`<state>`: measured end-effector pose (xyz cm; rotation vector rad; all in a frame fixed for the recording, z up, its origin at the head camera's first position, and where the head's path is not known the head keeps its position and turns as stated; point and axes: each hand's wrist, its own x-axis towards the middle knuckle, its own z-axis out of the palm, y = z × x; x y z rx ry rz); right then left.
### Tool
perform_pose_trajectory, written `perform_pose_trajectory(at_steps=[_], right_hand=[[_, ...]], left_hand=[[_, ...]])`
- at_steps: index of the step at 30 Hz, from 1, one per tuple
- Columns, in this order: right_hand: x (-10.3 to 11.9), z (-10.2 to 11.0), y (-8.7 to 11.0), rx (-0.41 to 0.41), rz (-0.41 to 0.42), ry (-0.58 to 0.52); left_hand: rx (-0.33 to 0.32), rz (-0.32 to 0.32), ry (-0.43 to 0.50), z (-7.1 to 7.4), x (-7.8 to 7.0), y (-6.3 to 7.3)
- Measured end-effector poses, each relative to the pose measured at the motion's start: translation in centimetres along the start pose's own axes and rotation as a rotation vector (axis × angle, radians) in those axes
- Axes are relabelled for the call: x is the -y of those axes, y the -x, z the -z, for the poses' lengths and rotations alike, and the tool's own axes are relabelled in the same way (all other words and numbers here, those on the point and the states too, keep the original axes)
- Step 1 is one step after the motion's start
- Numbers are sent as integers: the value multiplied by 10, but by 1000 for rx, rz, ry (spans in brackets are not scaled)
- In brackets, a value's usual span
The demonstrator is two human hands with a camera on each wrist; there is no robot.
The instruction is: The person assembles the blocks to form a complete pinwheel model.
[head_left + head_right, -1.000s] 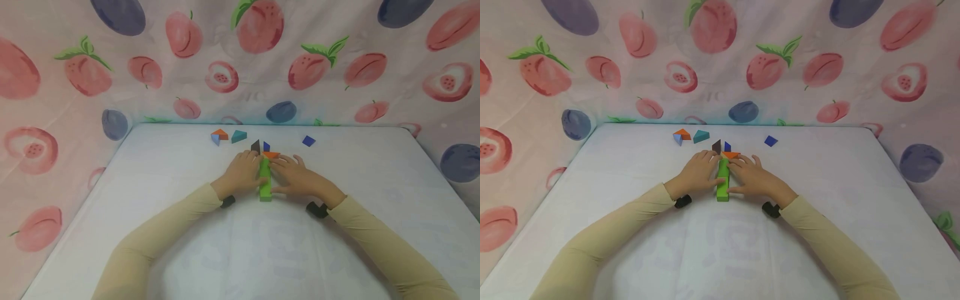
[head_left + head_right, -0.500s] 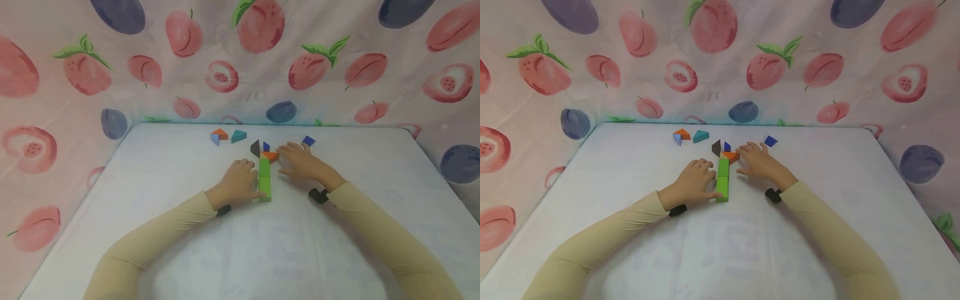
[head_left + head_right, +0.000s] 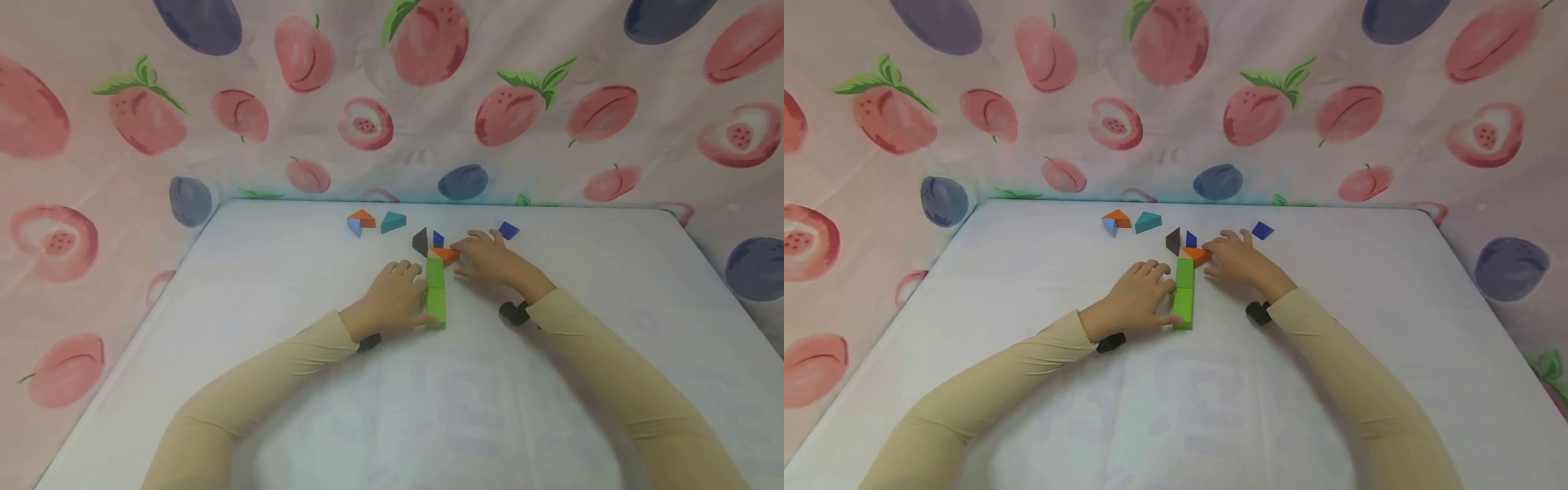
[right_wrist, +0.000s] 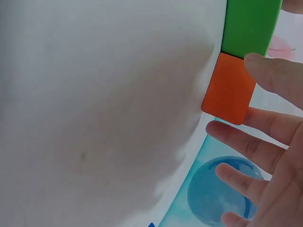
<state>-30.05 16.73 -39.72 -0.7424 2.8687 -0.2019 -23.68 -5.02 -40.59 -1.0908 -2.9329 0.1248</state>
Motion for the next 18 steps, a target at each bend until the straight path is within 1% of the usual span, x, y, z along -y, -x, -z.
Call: perform_pose_trajectory(at_steps=[3,8,10,12,15,18], right_hand=[[-1,0,-2,2,0,-3],[-6,6,-6,10,3,-1],[-10,13,-9,5,-2,-15],[-13,20,-14,-8,0,-33],[-17,30,-25,-30,42,-30],[-21,35,-37,-40,113,-22]], left_hand=[[-10,9,-12,2,1,-2],[-55,35,-26,5,2,-10],[-55,26,-22,4,2,-13],[-42,8,-13,3,2,-16],[-13,-17,-4,-1,2,-18],[-4,-27,-4,-3,2,-16]])
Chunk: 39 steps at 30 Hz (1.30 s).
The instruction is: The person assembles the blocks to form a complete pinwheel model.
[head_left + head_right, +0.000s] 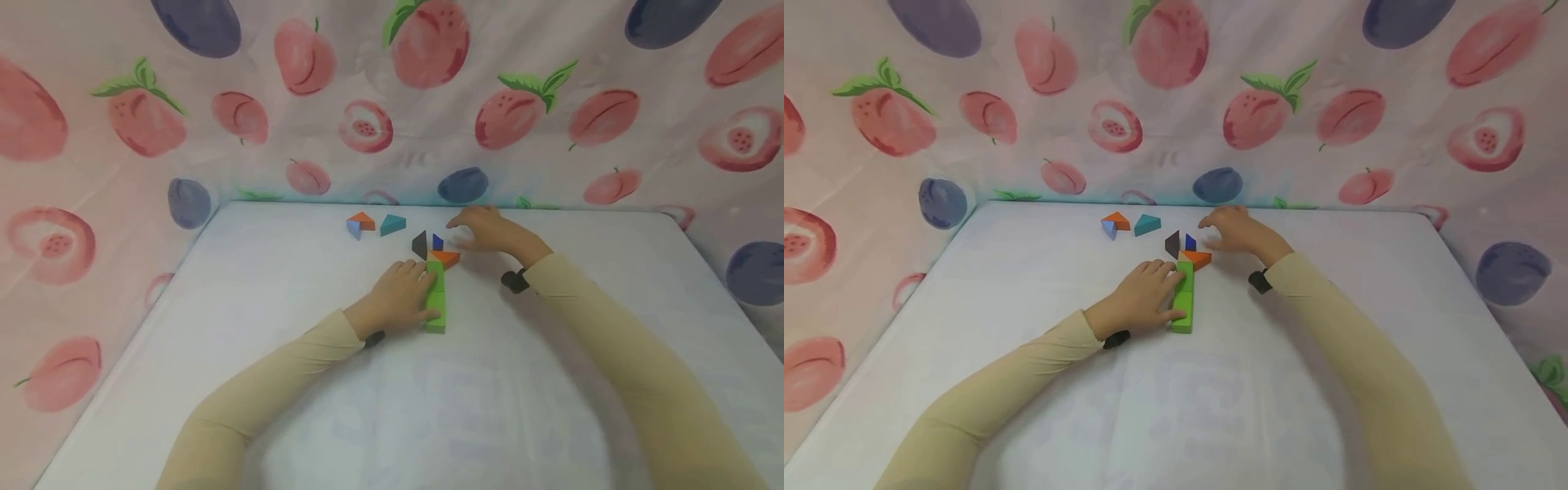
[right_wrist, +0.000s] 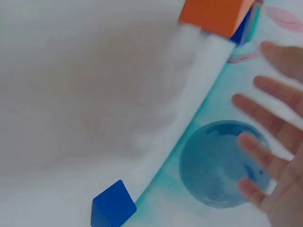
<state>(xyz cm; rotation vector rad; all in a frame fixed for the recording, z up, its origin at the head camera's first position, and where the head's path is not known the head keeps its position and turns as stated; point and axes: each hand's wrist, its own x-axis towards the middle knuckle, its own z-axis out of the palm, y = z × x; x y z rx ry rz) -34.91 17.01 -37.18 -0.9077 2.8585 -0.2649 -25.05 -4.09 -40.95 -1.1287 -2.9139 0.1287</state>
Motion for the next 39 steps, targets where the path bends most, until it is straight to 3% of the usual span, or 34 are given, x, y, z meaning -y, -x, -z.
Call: perform_pose_trajectory(at_steps=[5,12,19,24,39], right_hand=[[-6,-4,-17,13,84,-56],[-1,-8,-30,40,91,-170],[10,-7,-41,122,147,-143],[11,-9,-46,158,135,-117],[-2,-14,-47,126,110,-157]], left_hand=[[0,-6,24,-2,-1,5],[-8,-10,50,-5,-4,10],[-18,13,44,-8,-4,11],[-26,15,46,-8,-3,10],[-11,20,73,-3,-1,9]])
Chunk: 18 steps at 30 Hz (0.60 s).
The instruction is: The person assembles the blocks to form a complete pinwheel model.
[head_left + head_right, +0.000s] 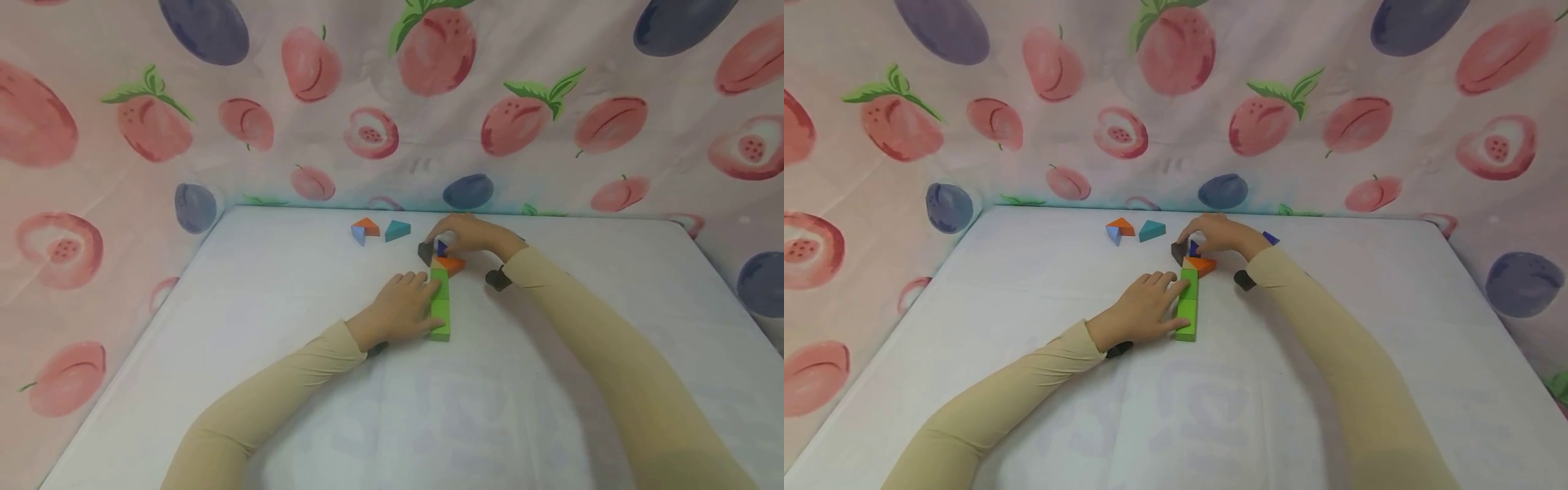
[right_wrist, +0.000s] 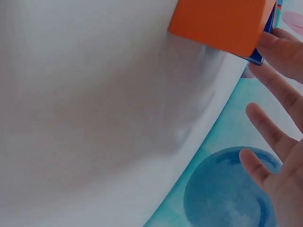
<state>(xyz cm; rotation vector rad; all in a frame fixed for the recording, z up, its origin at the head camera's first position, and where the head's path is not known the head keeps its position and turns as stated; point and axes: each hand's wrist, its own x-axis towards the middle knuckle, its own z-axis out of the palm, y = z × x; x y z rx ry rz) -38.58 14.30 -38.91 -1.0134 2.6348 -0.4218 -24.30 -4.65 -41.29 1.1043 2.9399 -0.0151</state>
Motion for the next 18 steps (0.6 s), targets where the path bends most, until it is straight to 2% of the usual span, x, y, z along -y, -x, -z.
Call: perform_pose_trajectory(at_steps=[8,14,18], right_hand=[[-2,0,0,-43,52,-10],[8,2,-2,0,93,-34],[12,1,-7,20,142,4]], left_hand=[[13,5,14,1,0,0],[10,9,22,-1,1,0],[11,9,26,-2,1,0]])
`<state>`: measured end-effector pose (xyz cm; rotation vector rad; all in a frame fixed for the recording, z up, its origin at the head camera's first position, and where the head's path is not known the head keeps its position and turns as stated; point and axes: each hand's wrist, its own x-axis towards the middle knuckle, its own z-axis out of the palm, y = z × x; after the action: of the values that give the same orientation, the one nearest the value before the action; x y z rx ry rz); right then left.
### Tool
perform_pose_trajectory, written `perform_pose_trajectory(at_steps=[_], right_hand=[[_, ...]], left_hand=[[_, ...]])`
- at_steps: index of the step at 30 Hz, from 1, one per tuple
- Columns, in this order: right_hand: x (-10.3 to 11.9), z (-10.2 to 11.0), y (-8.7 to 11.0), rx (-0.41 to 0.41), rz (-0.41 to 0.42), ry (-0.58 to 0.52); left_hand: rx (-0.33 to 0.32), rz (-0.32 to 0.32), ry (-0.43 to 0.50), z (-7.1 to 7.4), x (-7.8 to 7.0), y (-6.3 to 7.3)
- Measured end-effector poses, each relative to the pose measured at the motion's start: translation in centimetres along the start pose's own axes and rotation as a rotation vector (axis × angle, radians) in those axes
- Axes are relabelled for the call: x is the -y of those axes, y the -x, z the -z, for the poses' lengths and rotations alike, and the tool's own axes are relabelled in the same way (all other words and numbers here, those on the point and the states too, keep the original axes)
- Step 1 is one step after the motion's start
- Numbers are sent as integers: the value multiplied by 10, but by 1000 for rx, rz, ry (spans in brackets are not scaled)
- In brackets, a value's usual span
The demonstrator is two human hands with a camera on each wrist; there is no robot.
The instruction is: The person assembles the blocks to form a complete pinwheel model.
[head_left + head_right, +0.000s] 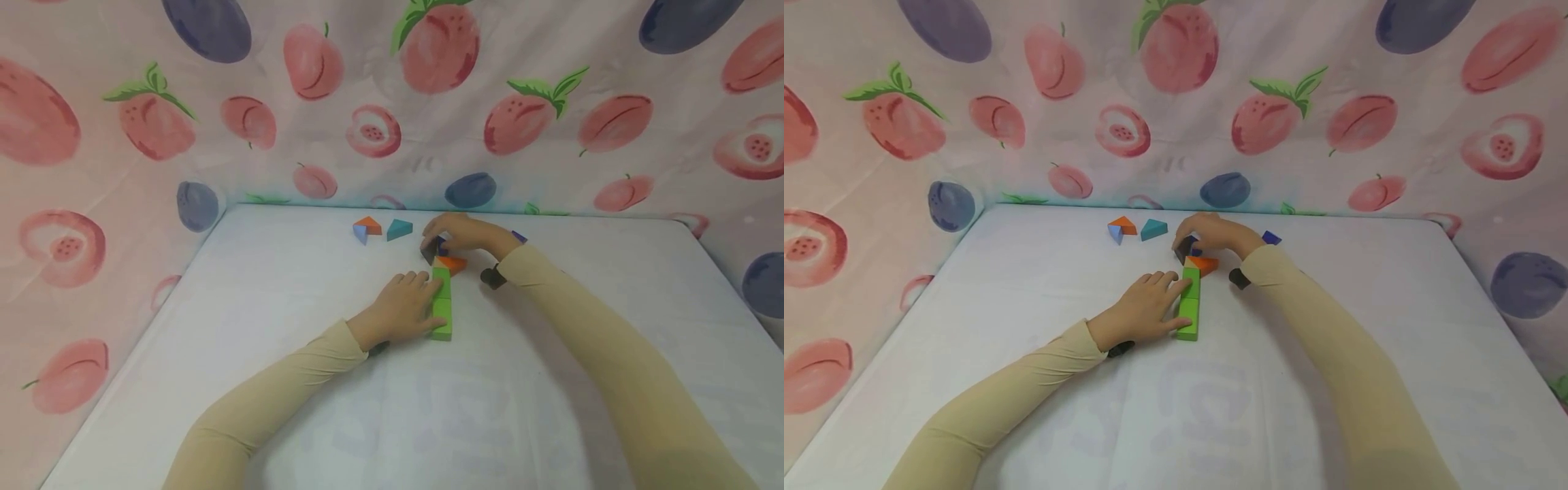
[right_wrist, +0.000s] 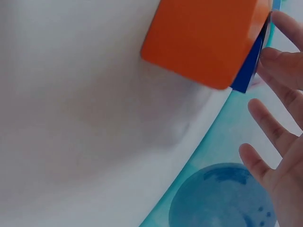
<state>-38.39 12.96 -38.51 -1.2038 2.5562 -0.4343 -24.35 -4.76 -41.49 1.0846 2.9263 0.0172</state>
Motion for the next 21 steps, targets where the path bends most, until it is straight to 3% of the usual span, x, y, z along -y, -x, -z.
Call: perform_pose_trajectory(at_steps=[12,18,21], right_hand=[[8,2,-4,-1,-75,106],[4,1,5,-61,-89,51],[-2,0,9,-84,-106,-36]], left_hand=[[13,4,-1,1,-1,-1],[26,10,-1,3,-2,0],[30,13,0,3,-2,0]])
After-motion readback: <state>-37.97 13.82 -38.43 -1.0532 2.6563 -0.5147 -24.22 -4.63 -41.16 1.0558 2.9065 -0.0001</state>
